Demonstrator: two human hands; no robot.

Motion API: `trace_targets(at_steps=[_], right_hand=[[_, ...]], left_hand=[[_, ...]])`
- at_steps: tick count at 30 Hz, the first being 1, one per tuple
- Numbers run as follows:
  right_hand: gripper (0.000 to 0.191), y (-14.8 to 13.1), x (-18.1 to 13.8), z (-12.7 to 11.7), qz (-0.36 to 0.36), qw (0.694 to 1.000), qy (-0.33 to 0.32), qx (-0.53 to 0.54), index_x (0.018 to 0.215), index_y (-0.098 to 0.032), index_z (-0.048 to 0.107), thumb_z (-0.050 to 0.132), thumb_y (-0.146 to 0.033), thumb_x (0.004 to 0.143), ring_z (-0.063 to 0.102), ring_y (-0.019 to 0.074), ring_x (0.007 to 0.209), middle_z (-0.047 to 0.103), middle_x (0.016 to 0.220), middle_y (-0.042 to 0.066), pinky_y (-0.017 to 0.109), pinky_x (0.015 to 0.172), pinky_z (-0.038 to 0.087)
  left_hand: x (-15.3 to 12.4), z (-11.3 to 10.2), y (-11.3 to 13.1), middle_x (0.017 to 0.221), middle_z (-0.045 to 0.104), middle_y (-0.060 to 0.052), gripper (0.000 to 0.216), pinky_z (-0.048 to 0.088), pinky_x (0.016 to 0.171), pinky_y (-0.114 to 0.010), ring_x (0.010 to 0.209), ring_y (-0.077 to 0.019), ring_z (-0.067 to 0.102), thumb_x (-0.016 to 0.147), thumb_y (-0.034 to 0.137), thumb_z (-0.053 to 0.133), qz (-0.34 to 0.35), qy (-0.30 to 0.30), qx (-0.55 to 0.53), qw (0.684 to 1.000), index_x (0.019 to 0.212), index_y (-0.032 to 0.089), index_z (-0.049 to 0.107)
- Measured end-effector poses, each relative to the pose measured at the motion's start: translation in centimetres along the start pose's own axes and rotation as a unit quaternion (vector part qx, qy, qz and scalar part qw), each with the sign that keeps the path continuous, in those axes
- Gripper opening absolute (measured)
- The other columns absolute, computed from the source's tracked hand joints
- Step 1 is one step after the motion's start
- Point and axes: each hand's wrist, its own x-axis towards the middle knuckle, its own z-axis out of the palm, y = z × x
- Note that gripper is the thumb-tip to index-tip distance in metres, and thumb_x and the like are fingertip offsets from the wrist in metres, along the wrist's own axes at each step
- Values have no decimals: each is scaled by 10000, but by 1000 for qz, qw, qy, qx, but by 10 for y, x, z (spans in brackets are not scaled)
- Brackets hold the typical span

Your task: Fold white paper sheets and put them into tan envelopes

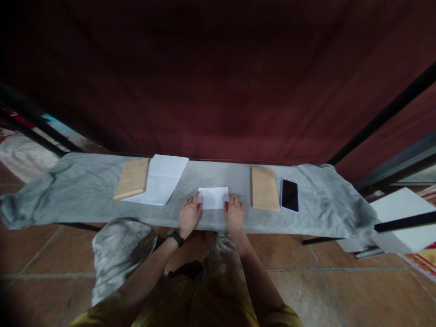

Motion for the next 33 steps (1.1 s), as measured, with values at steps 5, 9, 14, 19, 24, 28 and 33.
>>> trace_targets(at_steps=[5,9,14,19,24,28,33], right_hand=[[365,-1,-2,-1,-4,1000,-1,-2,1317,-167,554,389,-292,1017,609,261,1015,640,1148,140,391,900,425],[372,-6,0,-2,-12,1000,10,14,1305,-154,576,383,-272,1009,597,275,1039,641,1166,160,418,916,420],[432,-25,14,6,-98,993,-18,56,1390,-189,533,321,-310,1034,484,244,1304,537,1439,124,433,1081,338],[499,-21,22,17,-128,989,-67,9,1493,-179,414,312,-356,1038,357,239,1436,414,1545,108,473,1183,210],[534,3,21,18,-124,992,-28,-17,1519,-137,355,327,-373,1041,355,263,1436,371,1563,123,479,1186,206],[537,11,21,20,-129,991,-12,-18,1521,-130,348,325,-377,1045,365,267,1427,398,1548,127,486,1182,218],[545,9,20,23,-105,994,-7,-18,1520,-139,358,351,-386,1034,371,298,1420,392,1551,129,529,1179,205]], left_hand=[[4,7,14,1443,507,-150,509,359,1119,-486,1364,-297,427,948,177,383,76,0,3,997,1455,177,431],[4,26,23,1576,379,-80,475,276,1186,-484,1470,-262,300,988,282,370,153,-27,-18,988,1453,230,450],[3,34,24,1590,340,-109,515,204,1215,-502,1493,-265,249,981,266,346,153,-59,-5,986,1484,188,423],[4,34,23,1584,351,-95,564,194,1224,-487,1496,-237,241,968,241,336,154,-54,-7,987,1530,188,336],[3,39,25,1598,311,-99,572,192,1227,-467,1495,-229,241,985,303,325,133,-38,-14,990,1538,160,305],[1,38,20,1586,326,-128,618,227,1212,-483,1485,-255,268,988,363,344,95,-9,-20,995,1557,145,246],[1,32,3,1574,350,-137,607,240,1208,-484,1478,-265,287,996,387,325,57,2,-9,998,1548,139,275]])
